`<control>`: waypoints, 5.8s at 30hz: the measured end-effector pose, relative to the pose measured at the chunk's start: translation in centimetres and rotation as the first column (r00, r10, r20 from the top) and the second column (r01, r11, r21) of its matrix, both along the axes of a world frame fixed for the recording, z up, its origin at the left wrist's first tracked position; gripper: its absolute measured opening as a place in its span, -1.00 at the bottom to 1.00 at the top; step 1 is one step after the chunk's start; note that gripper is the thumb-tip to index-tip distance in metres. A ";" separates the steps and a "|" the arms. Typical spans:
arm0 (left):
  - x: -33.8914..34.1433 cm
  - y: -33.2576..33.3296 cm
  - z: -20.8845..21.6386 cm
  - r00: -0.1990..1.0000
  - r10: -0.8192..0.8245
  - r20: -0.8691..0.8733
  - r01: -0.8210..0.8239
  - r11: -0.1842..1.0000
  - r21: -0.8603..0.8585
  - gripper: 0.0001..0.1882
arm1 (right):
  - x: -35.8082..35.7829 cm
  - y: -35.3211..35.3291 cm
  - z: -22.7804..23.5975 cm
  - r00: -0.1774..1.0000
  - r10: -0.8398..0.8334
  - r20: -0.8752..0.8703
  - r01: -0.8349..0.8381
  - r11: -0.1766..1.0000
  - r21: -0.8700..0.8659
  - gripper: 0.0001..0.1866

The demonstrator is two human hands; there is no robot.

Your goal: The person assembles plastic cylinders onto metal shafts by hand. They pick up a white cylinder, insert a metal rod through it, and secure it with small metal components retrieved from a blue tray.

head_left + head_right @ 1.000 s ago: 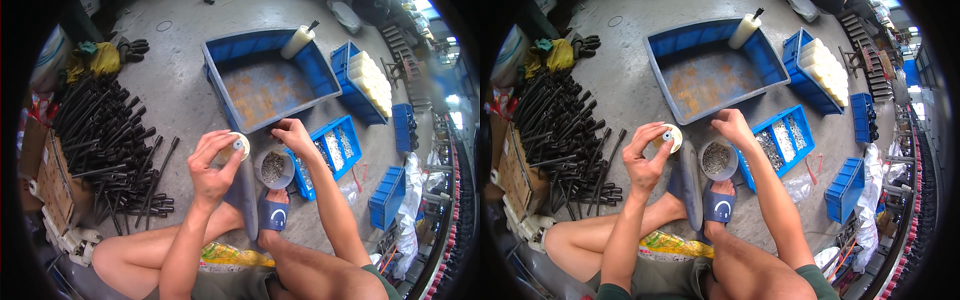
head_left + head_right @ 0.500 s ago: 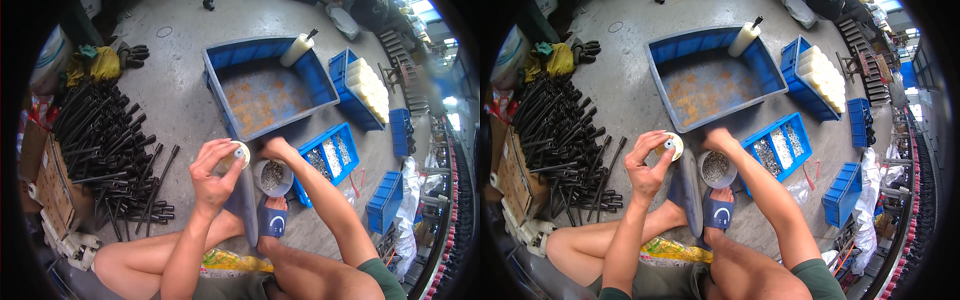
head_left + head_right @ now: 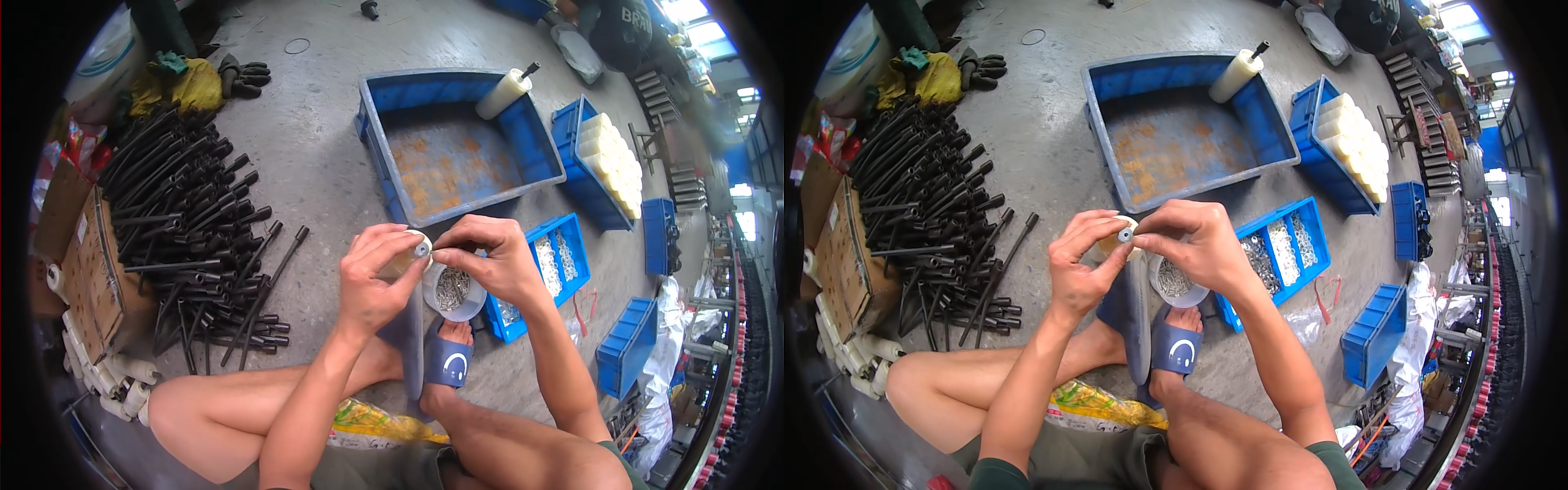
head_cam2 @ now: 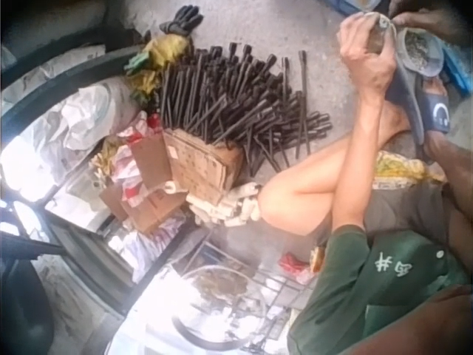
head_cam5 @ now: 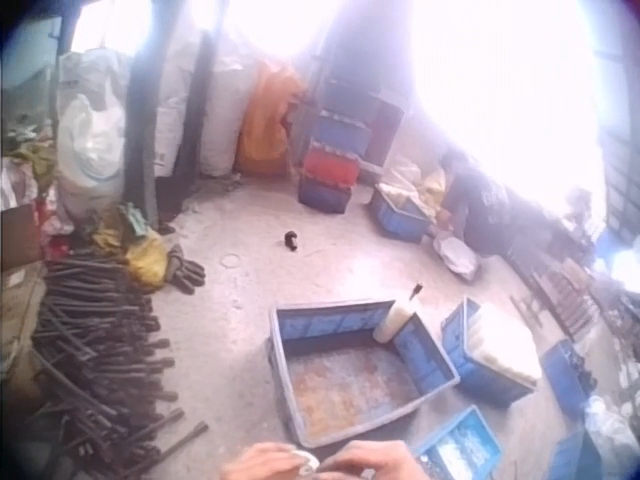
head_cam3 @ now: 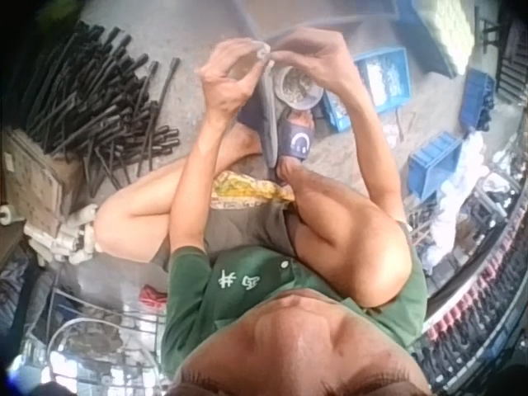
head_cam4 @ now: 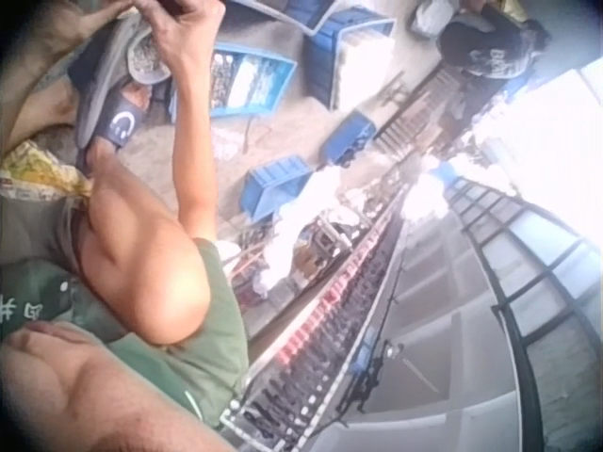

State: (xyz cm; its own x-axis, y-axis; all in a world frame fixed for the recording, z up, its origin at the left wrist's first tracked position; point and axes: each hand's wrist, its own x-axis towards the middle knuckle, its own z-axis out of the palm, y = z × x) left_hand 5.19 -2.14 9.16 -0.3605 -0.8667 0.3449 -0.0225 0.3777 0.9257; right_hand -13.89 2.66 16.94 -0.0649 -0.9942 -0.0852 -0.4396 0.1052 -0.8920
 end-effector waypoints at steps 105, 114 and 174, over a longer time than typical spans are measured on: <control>-2.8 -2.8 -5.4 0.984 0.114 -0.139 -0.101 0.990 0.101 -0.53 | 3.8 -9.3 -1.0 0.457 0.091 -0.885 -0.441 0.887 -0.136 -0.74; -2.5 -2.3 -11.0 0.871 0.346 0.350 -0.269 0.930 -0.249 -0.45 | 5.9 -10.5 -2.5 0.521 0.133 -0.843 -0.215 0.976 0.022 -0.59; -17.8 -10.2 17.3 0.989 -0.132 -0.066 0.082 0.864 -0.497 -0.43 | -9.1 -2.9 -4.9 0.820 -0.540 -0.189 0.435 0.803 -0.407 -0.41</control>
